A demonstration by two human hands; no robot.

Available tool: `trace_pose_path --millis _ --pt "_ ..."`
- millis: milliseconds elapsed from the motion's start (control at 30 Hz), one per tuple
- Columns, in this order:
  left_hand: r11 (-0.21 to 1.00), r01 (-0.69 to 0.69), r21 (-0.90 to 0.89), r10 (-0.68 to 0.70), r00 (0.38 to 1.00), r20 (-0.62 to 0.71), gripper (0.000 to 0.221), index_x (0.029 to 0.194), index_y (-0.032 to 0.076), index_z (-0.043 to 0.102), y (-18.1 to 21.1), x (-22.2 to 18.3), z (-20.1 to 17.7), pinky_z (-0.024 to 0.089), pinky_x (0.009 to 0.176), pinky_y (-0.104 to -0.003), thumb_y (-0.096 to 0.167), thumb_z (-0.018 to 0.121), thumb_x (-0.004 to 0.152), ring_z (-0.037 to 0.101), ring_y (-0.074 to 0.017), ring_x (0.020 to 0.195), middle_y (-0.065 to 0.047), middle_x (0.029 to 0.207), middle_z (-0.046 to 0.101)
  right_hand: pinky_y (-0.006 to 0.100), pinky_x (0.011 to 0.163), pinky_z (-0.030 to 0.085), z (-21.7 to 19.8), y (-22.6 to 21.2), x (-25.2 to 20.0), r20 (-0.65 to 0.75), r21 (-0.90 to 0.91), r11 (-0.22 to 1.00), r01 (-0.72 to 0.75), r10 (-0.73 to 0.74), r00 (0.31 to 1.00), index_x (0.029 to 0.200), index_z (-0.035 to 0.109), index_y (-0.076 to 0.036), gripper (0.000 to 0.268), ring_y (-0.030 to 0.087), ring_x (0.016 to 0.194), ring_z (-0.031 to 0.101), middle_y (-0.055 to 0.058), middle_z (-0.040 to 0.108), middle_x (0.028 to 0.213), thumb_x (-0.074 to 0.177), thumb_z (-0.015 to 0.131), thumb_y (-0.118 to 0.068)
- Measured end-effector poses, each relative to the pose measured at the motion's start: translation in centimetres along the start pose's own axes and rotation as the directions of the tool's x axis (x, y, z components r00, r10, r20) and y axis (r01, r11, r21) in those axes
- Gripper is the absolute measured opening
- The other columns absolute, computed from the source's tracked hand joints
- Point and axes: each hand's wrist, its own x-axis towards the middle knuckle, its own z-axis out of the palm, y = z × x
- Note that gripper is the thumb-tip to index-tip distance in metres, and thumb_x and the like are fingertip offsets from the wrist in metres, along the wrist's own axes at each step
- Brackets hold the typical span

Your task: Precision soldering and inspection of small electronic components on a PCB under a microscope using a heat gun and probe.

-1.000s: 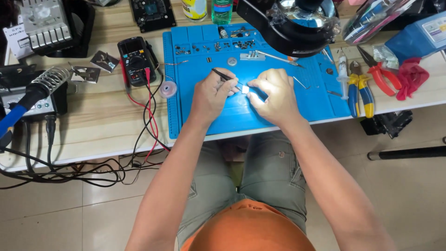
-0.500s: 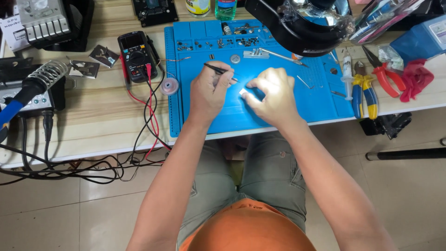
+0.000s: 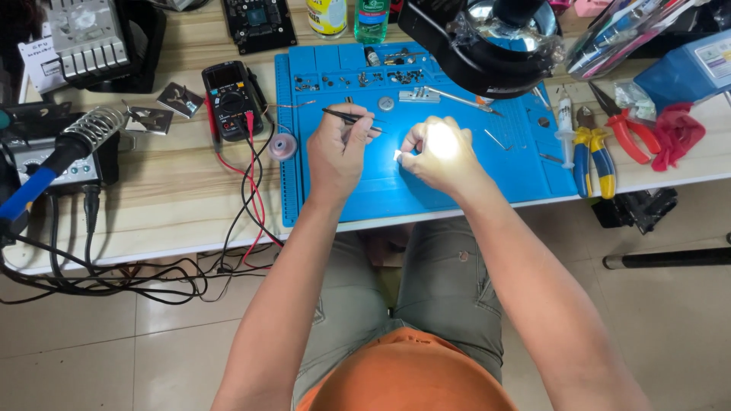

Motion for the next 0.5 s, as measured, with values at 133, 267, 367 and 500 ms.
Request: trace_pose_path --millis 133,267,367,500 --pt "1.0 0.002 -0.008 -0.002 1.0 -0.014 0.02 0.12 0.008 0.066 0.0 0.1 0.0 0.071 0.083 -0.036 0.027 0.066 0.115 0.084 -0.0246 0.095 -0.017 0.113 0.081 0.047 0.092 0.046 -0.4 0.2 -0.6 -0.137 -0.047 0.994 0.103 -0.109 0.985 0.083 0.073 -0.028 0.015 0.025 0.103 0.061 -0.005 0.058 0.087 0.088 0.079 -0.04" --pt "1.0 0.014 -0.012 -0.013 0.999 0.041 0.02 0.121 0.006 0.065 0.0 0.0 -0.2 0.072 0.082 -0.038 0.026 0.064 0.116 0.084 -0.0266 0.094 -0.019 0.114 0.081 0.049 0.09 0.051 -0.4 1.9 -1.9 -0.297 -0.107 0.929 0.355 -0.371 0.88 0.094 0.077 -0.023 0.006 0.032 0.106 0.062 0.003 0.062 0.094 0.092 0.082 -0.025" --pt "1.0 0.022 -0.015 -0.021 0.996 0.088 0.018 0.12 0.006 0.066 -0.1 -0.1 0.1 0.072 0.081 -0.038 0.023 0.066 0.114 0.084 -0.0262 0.093 -0.017 0.113 0.081 0.044 0.091 0.053 -0.1 4.2 -2.2 -0.384 -0.056 0.872 0.487 -0.469 0.796 0.1 0.077 -0.027 0.008 0.03 0.103 0.064 0.001 0.065 0.096 0.095 0.084 -0.024" --pt "0.999 0.031 -0.015 -0.029 0.99 0.141 0.021 0.121 0.006 0.067 -0.1 -0.3 0.2 0.072 0.08 -0.04 0.025 0.066 0.114 0.085 -0.0269 0.092 -0.018 0.113 0.082 0.043 0.091 0.054 0.3 7.1 -2.9 -0.478 -0.036 0.9 0.434 -0.397 0.784 0.105 0.08 -0.026 0.013 0.03 0.101 0.065 0.001 0.067 0.096 0.097 0.086 -0.019"
